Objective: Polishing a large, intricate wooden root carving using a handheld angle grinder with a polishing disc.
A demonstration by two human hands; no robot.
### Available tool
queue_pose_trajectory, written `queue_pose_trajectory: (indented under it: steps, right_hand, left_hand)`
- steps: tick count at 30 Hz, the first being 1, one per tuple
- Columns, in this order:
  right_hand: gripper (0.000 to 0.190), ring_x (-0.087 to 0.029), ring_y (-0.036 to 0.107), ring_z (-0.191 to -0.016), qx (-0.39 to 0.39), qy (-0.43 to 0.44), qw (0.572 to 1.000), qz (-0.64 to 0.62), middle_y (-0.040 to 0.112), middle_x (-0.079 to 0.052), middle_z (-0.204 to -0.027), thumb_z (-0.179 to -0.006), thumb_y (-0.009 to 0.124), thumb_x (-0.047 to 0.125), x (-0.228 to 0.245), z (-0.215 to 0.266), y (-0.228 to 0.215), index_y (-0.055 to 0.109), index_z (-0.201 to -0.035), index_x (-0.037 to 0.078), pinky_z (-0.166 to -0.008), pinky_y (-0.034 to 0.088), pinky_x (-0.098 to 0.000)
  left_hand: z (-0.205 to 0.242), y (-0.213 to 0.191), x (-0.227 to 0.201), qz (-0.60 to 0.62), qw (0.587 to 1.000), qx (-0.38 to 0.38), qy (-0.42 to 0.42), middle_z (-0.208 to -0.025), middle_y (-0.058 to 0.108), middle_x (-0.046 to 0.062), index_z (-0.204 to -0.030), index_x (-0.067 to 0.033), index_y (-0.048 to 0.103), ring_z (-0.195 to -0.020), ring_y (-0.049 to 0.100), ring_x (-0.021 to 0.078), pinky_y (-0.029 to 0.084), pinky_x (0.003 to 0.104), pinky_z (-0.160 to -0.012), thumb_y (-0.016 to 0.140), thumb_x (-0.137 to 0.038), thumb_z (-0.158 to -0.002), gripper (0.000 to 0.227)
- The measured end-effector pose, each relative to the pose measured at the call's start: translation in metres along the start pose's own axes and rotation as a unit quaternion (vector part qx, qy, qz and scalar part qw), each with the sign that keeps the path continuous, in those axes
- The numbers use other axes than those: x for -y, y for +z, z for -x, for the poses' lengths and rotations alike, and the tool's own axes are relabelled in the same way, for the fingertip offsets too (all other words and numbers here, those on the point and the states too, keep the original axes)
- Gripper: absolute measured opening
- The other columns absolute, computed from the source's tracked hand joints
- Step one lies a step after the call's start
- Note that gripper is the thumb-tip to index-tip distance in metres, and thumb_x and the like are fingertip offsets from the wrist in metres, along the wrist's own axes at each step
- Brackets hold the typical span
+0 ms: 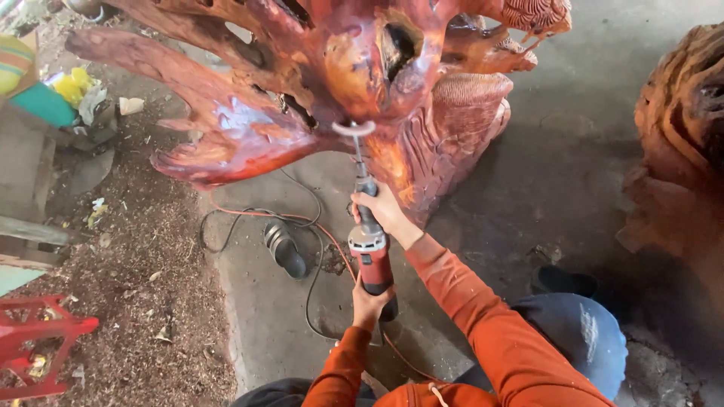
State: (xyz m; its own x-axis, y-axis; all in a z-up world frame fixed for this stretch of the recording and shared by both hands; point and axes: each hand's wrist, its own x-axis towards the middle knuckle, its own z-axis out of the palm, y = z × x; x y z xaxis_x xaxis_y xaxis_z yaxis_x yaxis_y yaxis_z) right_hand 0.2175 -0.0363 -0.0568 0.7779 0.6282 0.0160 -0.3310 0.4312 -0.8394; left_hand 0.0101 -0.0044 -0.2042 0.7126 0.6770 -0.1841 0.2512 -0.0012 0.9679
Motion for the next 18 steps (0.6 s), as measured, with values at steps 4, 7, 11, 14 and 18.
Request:
queue_pose_trajectory:
  steps: [4, 7, 11, 14, 18]
  right_hand:
    - [0.012, -0.025, 0.063, -0.041, -0.001, -0.001, 1.000, 0.002, 0.059, -0.016, -0.052, -0.087, 0.068, 0.006, 0.018, -0.008, 0.006, 0.057, -0.085, -0.001, -0.046, 0.054, -0.0364]
    - [0.013, -0.025, 0.062, -0.039, 0.008, -0.023, 0.999, 0.024, 0.058, -0.016, -0.050, -0.085, 0.070, 0.004, 0.050, -0.009, 0.021, 0.059, -0.084, -0.002, -0.044, 0.054, -0.0364]
    - [0.009, -0.025, 0.062, -0.039, 0.047, -0.050, 0.997, 0.037, 0.057, -0.017, -0.050, -0.084, 0.069, 0.002, 0.090, -0.010, 0.042, 0.060, -0.083, -0.002, -0.046, 0.055, -0.0365]
    - [0.010, -0.026, 0.062, -0.040, 0.055, -0.077, 0.995, 0.031, 0.058, -0.017, -0.051, -0.084, 0.070, 0.004, 0.098, -0.019, 0.039, 0.062, -0.082, -0.001, -0.048, 0.055, -0.0372]
    - [0.009, -0.027, 0.061, -0.040, 0.063, -0.101, 0.993, 0.019, 0.057, -0.018, -0.051, -0.085, 0.068, 0.005, 0.107, -0.015, 0.032, 0.062, -0.082, -0.001, -0.050, 0.054, -0.0374]
  left_hand:
    - [-0.009, 0.009, -0.011, -0.009, 1.000, 0.007, 0.013, -0.081, 0.071, 0.005, -0.107, -0.0197, 0.072, -0.078, 0.065, 0.0156, 0.051, 0.040, -0.074, 0.098, -0.022, -0.049, 0.064]
    - [-0.012, 0.021, -0.032, 0.005, 0.998, -0.007, 0.068, -0.080, 0.067, 0.007, -0.103, -0.0161, 0.074, -0.079, 0.059, 0.0132, 0.049, 0.031, -0.080, 0.098, -0.019, -0.047, 0.061]
    - [-0.017, 0.023, -0.073, 0.047, 0.996, -0.004, 0.074, -0.081, 0.072, 0.004, -0.101, -0.0169, 0.071, -0.078, 0.063, 0.0139, 0.051, 0.037, -0.072, 0.094, -0.016, -0.052, 0.054]
    - [-0.017, 0.019, -0.108, 0.041, 0.994, 0.002, 0.098, -0.085, 0.074, 0.007, -0.104, -0.0143, 0.070, -0.081, 0.066, 0.0167, 0.051, 0.040, -0.074, 0.093, -0.013, -0.055, 0.054]
    - [-0.013, 0.025, -0.113, 0.023, 0.993, 0.001, 0.118, -0.093, 0.075, 0.009, -0.111, -0.0131, 0.070, -0.091, 0.064, 0.0154, 0.049, 0.041, -0.082, 0.095, -0.012, -0.052, 0.063]
